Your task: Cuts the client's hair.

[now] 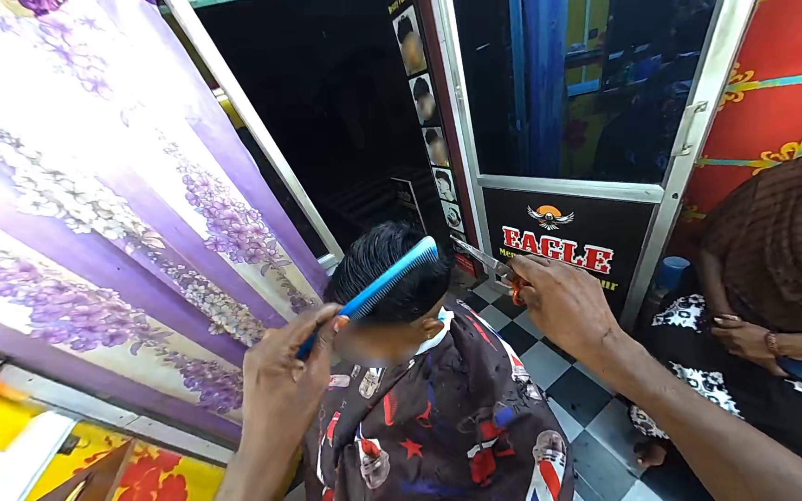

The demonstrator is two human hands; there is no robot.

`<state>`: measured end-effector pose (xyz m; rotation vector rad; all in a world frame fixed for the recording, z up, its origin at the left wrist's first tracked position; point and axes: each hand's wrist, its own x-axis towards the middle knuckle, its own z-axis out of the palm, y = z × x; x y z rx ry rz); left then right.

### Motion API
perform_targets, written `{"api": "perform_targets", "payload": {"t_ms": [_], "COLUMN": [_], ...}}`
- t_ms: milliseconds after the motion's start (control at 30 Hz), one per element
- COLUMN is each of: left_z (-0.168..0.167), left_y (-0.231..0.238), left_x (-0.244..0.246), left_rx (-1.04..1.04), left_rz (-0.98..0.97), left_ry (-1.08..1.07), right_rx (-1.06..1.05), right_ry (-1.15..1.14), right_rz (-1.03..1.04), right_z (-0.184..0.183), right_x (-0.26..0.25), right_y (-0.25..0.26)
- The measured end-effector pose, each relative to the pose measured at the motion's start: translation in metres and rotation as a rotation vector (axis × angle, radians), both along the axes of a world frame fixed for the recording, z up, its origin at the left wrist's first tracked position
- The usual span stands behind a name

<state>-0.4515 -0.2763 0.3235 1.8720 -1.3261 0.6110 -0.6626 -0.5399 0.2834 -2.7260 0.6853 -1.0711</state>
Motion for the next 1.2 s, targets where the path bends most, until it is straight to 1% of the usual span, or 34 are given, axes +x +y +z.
{"api": "perform_targets", "payload": {"t_ms": [67, 133, 233, 333, 400, 433, 533, 667, 867, 1000, 1100, 1200], "left_z": [-0.015, -0.027, -0.042, -0.05, -0.049, -0.047, -0.035, -0.021, -0.009, -0.007, -0.009, -0.012], "left_y": [0.002, 0.002, 0.002, 0.007, 0.011, 0.012, 0.01, 0.001, -0.007, -0.007, -0.005, -0.002], "left_x": [-0.009, -0.016, -0.022, -0.021, -0.016, -0.014, -0.012, -0.013, -0.009, -0.008, -0.009, -0.012], "left_rx": [0.009, 0.024, 0.052, 0.095, 0.09, 0.07, -0.013, -0.091, -0.197, -0.222, -0.226, -0.268], "left_rz": [0.014, 0.036, 0.071, 0.066, 0.036, 0.033, 0.06, 0.145, 0.19, 0.169, 0.157, 0.185], "left_ry": [-0.099, -0.19, -0.259, -0.152, -0.063, -0.052, -0.157, -0.328, -0.404, -0.478, -0.489, -0.49], "right_rx": [0.141, -0.004, -0.138, -0.272, -0.316, -0.344, -0.446, -0.478, -0.523, -0.549, -0.574, -0.548], "right_ry": [0.126, 0.031, -0.024, -0.02, 0.044, 0.073, 0.09, 0.143, 0.252, 0.326, 0.328, 0.325], "right_rz": [-0.008, 0.009, 0.047, 0.075, 0.11, 0.125, 0.165, 0.197, 0.214, 0.195, 0.197, 0.203], "right_z": [0.019, 0.003, -0.006, -0.003, 0.006, 0.01, 0.021, 0.036, 0.058, 0.071, 0.075, 0.072], "right_x": [-0.006, -0.004, 0.0, 0.003, 0.004, 0.005, 0.011, 0.018, 0.026, 0.031, 0.027, 0.019], "right_y": [0.008, -0.011, -0.03, -0.045, -0.05, -0.051, -0.054, -0.051, -0.048, -0.03, -0.015, -0.008]}}
